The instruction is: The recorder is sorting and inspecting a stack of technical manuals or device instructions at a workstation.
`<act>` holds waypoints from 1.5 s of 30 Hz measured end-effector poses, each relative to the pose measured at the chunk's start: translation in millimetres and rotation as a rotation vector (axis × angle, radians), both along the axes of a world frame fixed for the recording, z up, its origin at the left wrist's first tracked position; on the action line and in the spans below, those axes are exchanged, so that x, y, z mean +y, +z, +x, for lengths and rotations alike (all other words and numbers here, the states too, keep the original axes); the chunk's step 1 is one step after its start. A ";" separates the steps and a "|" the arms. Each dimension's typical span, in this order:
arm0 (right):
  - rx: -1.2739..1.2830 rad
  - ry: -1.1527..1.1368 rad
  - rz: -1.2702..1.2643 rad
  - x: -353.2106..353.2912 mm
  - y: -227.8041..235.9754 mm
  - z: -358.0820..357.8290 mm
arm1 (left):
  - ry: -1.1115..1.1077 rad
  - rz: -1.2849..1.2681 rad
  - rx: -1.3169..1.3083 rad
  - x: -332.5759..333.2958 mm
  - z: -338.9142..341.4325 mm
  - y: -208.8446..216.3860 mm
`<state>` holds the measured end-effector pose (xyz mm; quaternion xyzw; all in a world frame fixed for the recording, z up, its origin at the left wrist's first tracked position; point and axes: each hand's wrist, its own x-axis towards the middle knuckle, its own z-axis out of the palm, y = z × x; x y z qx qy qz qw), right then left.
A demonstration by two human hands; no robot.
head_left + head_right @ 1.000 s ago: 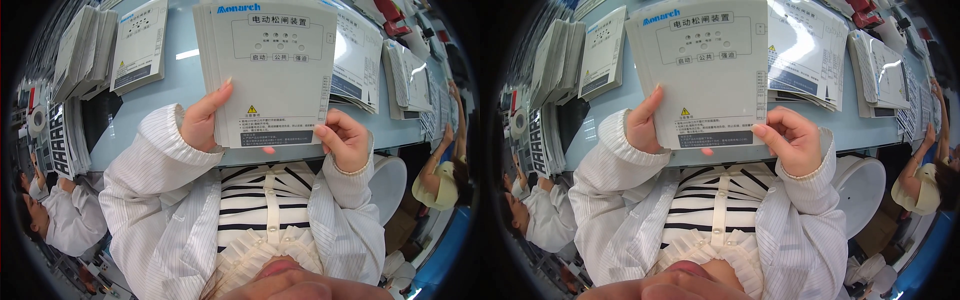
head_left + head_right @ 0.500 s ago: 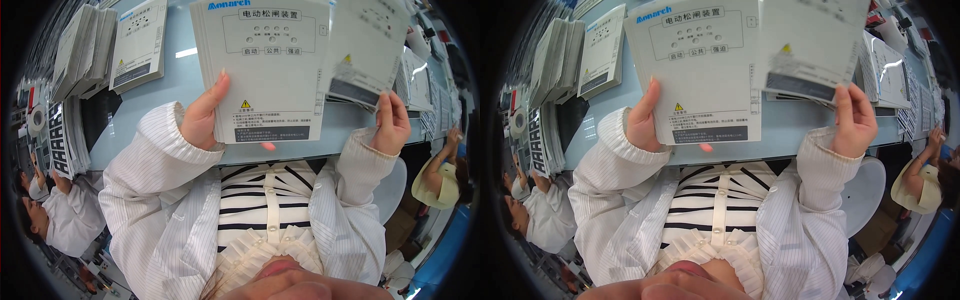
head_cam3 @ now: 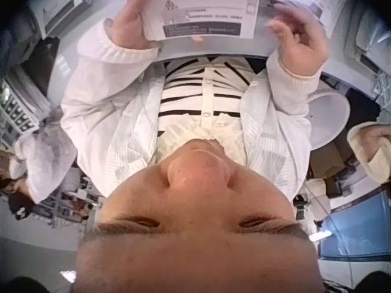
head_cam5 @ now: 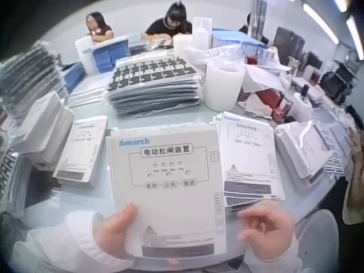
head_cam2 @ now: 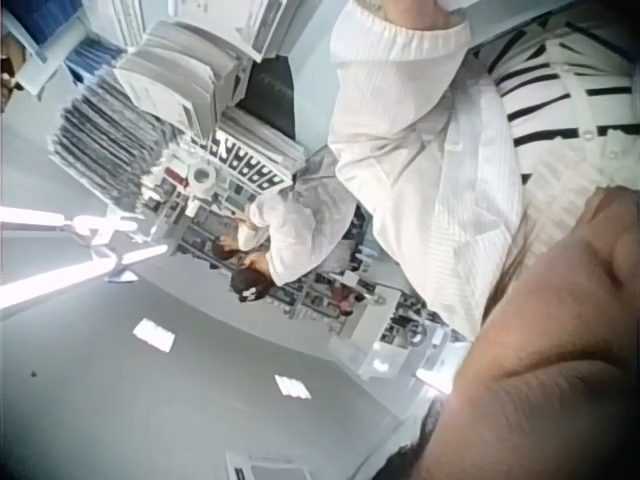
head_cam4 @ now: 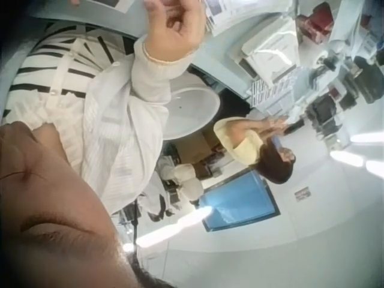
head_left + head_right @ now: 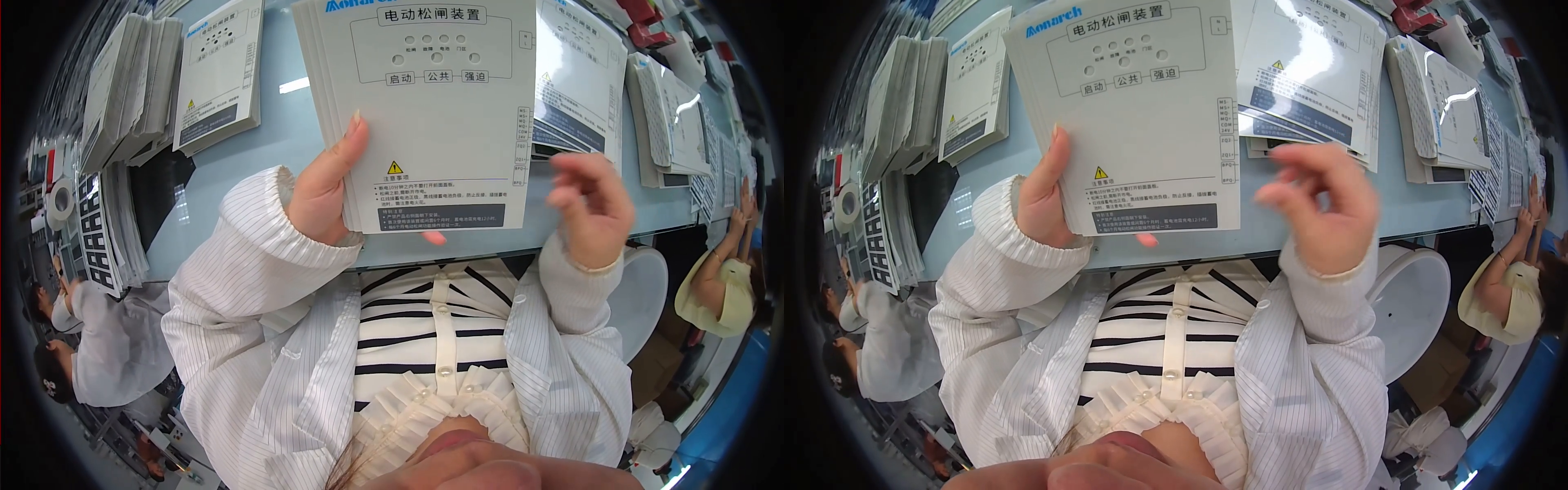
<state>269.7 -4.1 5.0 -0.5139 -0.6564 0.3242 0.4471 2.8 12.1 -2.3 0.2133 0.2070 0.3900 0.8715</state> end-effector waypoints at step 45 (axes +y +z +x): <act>-0.033 -0.155 0.067 5.9 0.1 -1.6 | -0.056 0.012 -0.036 1.7 -4.2 -1.3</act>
